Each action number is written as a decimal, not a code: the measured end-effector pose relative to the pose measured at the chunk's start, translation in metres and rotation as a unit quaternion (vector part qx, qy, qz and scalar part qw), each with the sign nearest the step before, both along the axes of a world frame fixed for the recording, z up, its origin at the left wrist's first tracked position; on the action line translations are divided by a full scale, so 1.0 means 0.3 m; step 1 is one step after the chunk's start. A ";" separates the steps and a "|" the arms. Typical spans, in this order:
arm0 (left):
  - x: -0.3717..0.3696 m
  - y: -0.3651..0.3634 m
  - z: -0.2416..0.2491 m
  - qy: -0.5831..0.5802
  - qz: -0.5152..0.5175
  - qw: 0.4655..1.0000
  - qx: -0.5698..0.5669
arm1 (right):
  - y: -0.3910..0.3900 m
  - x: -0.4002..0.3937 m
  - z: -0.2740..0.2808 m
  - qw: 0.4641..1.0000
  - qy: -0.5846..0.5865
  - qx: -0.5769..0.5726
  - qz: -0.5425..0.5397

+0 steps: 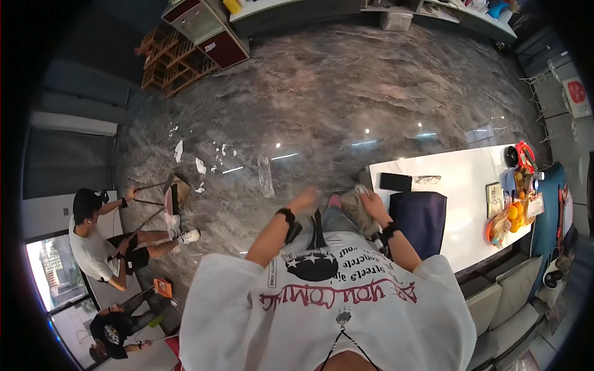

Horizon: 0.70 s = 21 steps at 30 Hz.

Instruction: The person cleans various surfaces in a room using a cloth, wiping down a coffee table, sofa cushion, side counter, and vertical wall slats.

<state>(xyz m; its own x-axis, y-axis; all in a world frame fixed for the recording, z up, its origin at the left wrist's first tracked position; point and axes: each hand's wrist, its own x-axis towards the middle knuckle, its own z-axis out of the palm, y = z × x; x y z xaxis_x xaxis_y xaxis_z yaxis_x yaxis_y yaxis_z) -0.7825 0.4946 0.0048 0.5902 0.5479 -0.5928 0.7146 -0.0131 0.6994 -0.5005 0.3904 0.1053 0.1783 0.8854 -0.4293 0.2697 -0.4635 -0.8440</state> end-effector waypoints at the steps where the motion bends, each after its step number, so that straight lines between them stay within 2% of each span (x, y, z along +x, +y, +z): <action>1: 0.144 0.099 0.166 -0.054 0.121 0.987 -0.093 | 0.080 0.001 0.037 0.999 0.038 0.023 -0.009; 2: 0.245 0.190 0.281 -0.042 0.122 0.980 -0.152 | 0.149 0.001 0.047 0.999 0.038 0.025 -0.013; 3: 0.326 0.254 0.362 -0.030 0.122 0.969 -0.212 | 0.215 0.005 0.054 0.993 0.089 0.056 -0.050; 4: 0.392 0.281 0.411 -0.029 0.120 0.970 -0.211 | 0.264 0.009 0.058 0.983 0.139 0.087 -0.085; 5: 0.458 0.309 0.445 -0.038 0.173 0.951 -0.254 | 0.309 0.009 0.055 0.982 0.139 0.089 -0.087; 6: 0.512 0.343 0.455 -0.047 0.225 0.928 -0.292 | 0.359 0.010 0.047 0.962 0.206 0.101 -0.151; 7: 0.549 0.373 0.421 -0.048 0.221 0.931 -0.287 | 0.415 0.023 0.042 0.931 0.272 0.114 -0.214; 9: 0.602 0.422 0.348 -0.146 0.300 0.882 -0.333 | 0.502 0.062 0.033 0.922 0.279 0.126 -0.236; 10: 0.650 0.440 0.461 -0.149 0.285 0.889 -0.325 | 0.547 0.085 0.026 0.927 0.259 0.131 -0.237; 12: 0.688 0.532 0.383 -0.138 0.257 0.916 -0.277 | 0.652 0.139 0.039 0.947 0.188 0.109 -0.237; 14: 0.718 0.630 0.329 -0.109 0.212 0.948 -0.211 | 0.756 0.176 0.030 0.950 0.199 0.104 -0.217; 15: 0.728 0.693 0.287 -0.116 0.208 0.947 -0.214 | 0.813 0.206 0.026 0.954 0.210 0.096 -0.190; 17: 0.758 0.849 0.170 -0.034 0.154 0.981 -0.113 | 0.937 0.254 -0.036 0.972 0.141 0.090 -0.167; 18: 0.776 0.909 0.146 -0.037 0.156 0.986 -0.050 | 0.989 0.266 -0.055 0.976 0.092 0.109 -0.167; 19: 0.789 0.997 0.097 -0.045 0.157 0.985 -0.053 | 1.044 0.274 -0.065 0.978 0.045 0.121 -0.165; 21: 0.785 1.103 -0.019 0.000 0.154 0.984 -0.086 | 1.124 0.311 -0.115 0.971 0.062 0.136 -0.185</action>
<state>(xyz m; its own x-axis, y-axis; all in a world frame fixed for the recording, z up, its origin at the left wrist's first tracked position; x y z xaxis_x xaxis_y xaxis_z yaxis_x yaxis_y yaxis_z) -0.5469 0.8256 -0.0009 0.4114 0.5925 -0.6926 0.6670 0.3221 0.6718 -0.4072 0.7275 0.0709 0.4673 0.8547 -0.2264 0.0168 -0.2646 -0.9642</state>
